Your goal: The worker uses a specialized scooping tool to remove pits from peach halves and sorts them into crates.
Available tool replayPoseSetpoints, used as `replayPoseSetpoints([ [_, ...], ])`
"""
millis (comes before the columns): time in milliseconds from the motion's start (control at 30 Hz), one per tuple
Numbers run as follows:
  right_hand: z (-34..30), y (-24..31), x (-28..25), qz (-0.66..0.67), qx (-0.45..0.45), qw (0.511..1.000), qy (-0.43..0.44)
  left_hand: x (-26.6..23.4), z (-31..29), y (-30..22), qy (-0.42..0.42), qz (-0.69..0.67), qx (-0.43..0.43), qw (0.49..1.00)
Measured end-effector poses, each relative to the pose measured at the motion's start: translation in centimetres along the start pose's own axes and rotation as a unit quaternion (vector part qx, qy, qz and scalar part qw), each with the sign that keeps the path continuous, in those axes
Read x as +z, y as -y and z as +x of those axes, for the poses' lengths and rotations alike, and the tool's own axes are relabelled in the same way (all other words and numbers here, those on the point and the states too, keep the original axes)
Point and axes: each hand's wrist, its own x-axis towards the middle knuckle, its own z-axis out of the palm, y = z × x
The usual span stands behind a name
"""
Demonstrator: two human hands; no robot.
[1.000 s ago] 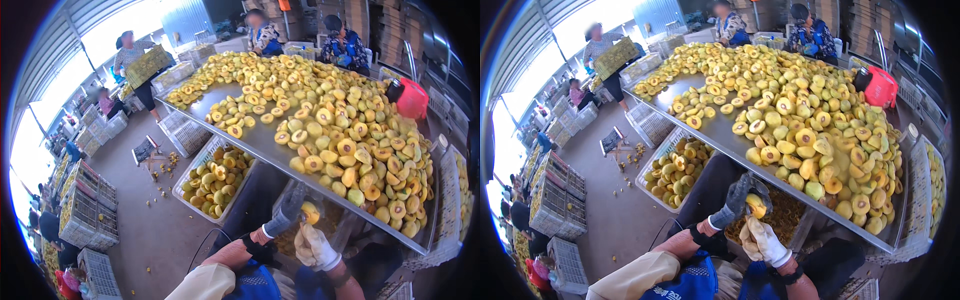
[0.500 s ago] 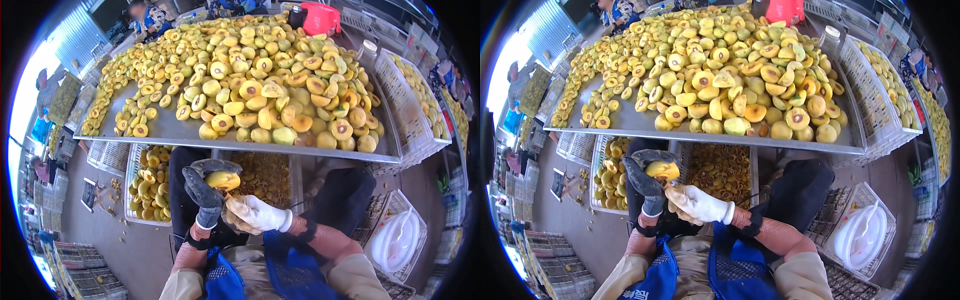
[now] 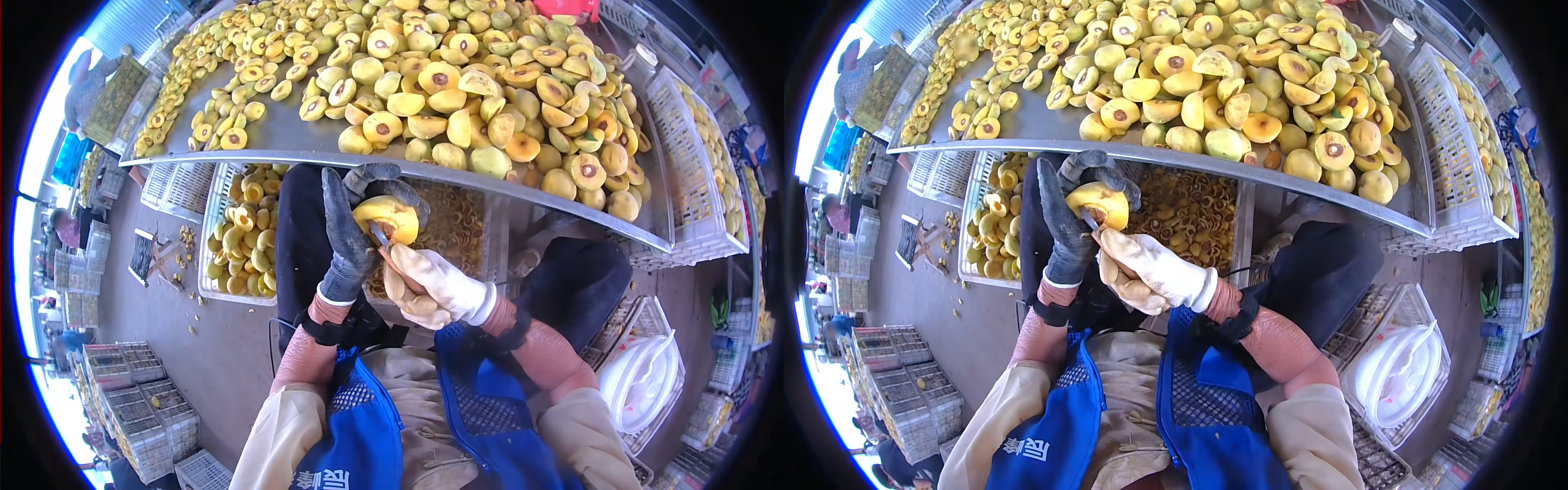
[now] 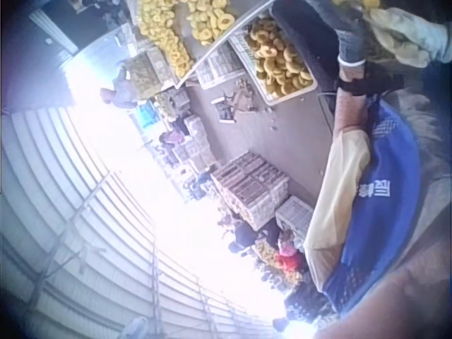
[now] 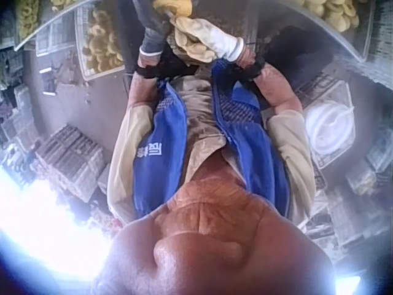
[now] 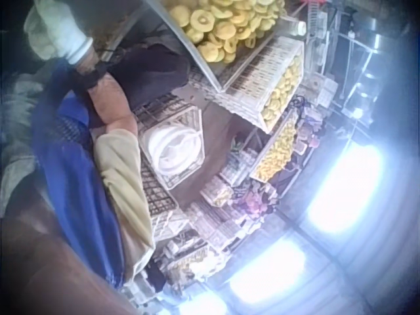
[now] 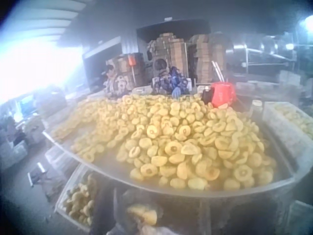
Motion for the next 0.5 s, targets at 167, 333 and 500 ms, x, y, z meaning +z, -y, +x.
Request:
replayPoseSetpoints([
  [167,-0.1,0.0,-0.1,0.009,-0.003,1.0,0.004,-0.8,0.4,-0.4,0.019,-0.099,-0.188,0.977],
  [333,0.2,-0.1,-0.1,-0.033,0.016,0.999,-0.008,-2.2,-0.1,0.4,0.043,0.086,-0.044,0.994],
  [500,0.1,-0.4,-0.3,-0.068,0.025,0.997,-0.015,-1.1,0.3,-0.9,0.073,-0.06,-0.104,0.99],
])
